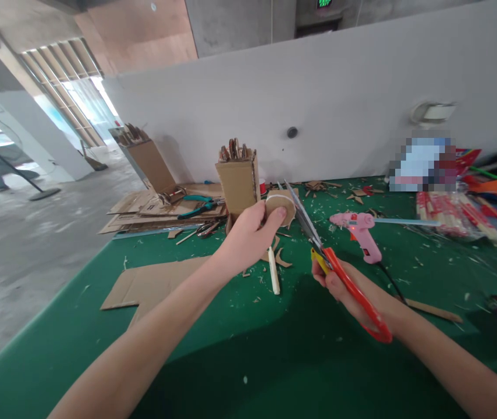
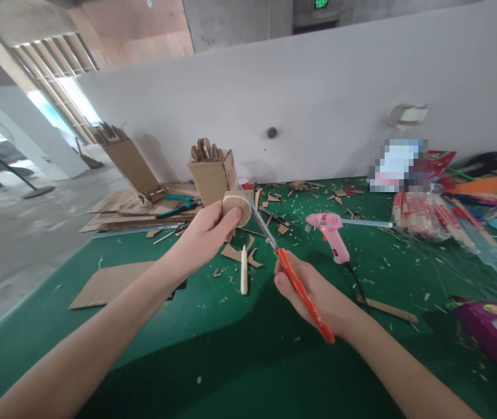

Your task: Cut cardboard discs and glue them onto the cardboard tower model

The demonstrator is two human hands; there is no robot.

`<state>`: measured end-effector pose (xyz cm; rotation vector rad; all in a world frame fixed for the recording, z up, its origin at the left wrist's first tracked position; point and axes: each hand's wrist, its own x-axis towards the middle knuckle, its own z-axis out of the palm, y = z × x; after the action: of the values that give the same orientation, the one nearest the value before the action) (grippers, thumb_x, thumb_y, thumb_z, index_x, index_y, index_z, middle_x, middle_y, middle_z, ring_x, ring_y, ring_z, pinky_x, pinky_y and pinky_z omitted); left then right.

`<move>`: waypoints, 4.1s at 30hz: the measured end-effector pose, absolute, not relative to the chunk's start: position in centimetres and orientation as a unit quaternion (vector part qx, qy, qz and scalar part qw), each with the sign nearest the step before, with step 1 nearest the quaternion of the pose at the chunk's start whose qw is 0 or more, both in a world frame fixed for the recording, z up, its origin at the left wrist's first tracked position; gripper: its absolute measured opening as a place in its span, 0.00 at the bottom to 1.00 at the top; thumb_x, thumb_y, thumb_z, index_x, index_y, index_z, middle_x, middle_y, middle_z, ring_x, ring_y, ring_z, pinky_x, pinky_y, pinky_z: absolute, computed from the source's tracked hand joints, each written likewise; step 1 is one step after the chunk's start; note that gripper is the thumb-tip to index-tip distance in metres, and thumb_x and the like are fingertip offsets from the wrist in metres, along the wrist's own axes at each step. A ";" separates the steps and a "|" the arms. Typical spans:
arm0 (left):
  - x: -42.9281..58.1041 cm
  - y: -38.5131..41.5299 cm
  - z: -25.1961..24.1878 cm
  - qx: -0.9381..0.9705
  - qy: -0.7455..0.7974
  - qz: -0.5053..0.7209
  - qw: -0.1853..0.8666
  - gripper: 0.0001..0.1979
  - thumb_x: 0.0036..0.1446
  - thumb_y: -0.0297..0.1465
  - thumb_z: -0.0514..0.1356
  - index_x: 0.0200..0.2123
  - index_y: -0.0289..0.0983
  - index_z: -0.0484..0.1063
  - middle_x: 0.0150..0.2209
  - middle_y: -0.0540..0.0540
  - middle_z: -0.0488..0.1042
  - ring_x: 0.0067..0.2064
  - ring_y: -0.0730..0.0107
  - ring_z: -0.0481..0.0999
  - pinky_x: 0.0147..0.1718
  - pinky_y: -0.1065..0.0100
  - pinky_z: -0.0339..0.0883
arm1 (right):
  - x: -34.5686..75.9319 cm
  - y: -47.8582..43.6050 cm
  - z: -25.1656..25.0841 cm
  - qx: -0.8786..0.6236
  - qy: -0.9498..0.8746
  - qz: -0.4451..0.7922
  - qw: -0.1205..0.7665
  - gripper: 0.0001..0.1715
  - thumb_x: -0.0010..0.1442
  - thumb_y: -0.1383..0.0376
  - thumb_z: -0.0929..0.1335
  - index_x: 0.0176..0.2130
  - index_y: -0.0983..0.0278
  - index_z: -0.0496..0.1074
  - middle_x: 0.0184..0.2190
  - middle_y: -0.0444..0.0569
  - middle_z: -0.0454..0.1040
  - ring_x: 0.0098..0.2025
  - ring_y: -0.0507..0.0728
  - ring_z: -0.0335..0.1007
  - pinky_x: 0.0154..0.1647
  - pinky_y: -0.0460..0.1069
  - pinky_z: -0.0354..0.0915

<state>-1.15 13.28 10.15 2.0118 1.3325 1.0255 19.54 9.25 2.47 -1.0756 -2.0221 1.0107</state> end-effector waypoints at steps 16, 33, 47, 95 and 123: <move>-0.9 12.9 10.5 0.756 0.477 0.370 0.255 0.16 0.63 0.37 0.49 0.24 0.38 0.54 0.22 0.54 0.55 0.23 0.76 0.54 0.23 0.69 0.49 | 18.9 9.5 2.5 -0.446 -0.773 0.331 0.307 0.29 0.63 0.42 0.52 0.27 0.61 0.55 0.22 0.41 0.55 0.22 0.50 0.48 0.20 0.47 0.50; 0.8 12.6 8.6 0.638 0.434 0.515 0.373 0.15 0.61 0.38 0.52 0.25 0.37 0.59 0.20 0.54 0.59 0.24 0.77 0.58 0.23 0.72 0.53 | 18.7 9.4 2.1 -0.457 -0.756 0.325 0.338 0.26 0.63 0.44 0.55 0.27 0.61 0.55 0.21 0.40 0.55 0.21 0.50 0.49 0.20 0.46 0.50; -1.2 13.9 9.4 0.725 0.415 0.420 0.355 0.12 0.63 0.38 0.50 0.30 0.37 0.61 0.26 0.52 0.63 0.28 0.75 0.63 0.28 0.71 0.57 | 19.7 9.1 3.1 -0.393 -0.777 0.376 0.318 0.25 0.61 0.43 0.58 0.33 0.61 0.60 0.28 0.46 0.64 0.28 0.53 0.60 0.29 0.49 0.63; -1.5 13.0 11.1 0.741 0.440 0.361 0.356 0.15 0.60 0.40 0.52 0.25 0.39 0.57 0.21 0.55 0.54 0.20 0.78 0.51 0.18 0.71 0.46 | 20.1 9.0 3.0 -0.381 -0.790 0.377 0.297 0.23 0.64 0.45 0.57 0.40 0.62 0.62 0.35 0.49 0.69 0.33 0.55 0.64 0.33 0.51 0.64; -1.7 12.9 11.3 0.771 0.428 0.333 0.334 0.16 0.62 0.40 0.50 0.25 0.39 0.55 0.22 0.55 0.51 0.21 0.78 0.51 0.19 0.72 0.47 | 19.0 9.2 2.5 -0.462 -0.777 0.304 0.301 0.30 0.62 0.41 0.52 0.24 0.60 0.54 0.20 0.43 0.59 0.20 0.50 0.53 0.21 0.48 0.53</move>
<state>-1.72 12.93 11.25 2.0127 1.1181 0.8701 19.03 9.24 2.51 -1.2262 -2.0604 0.8055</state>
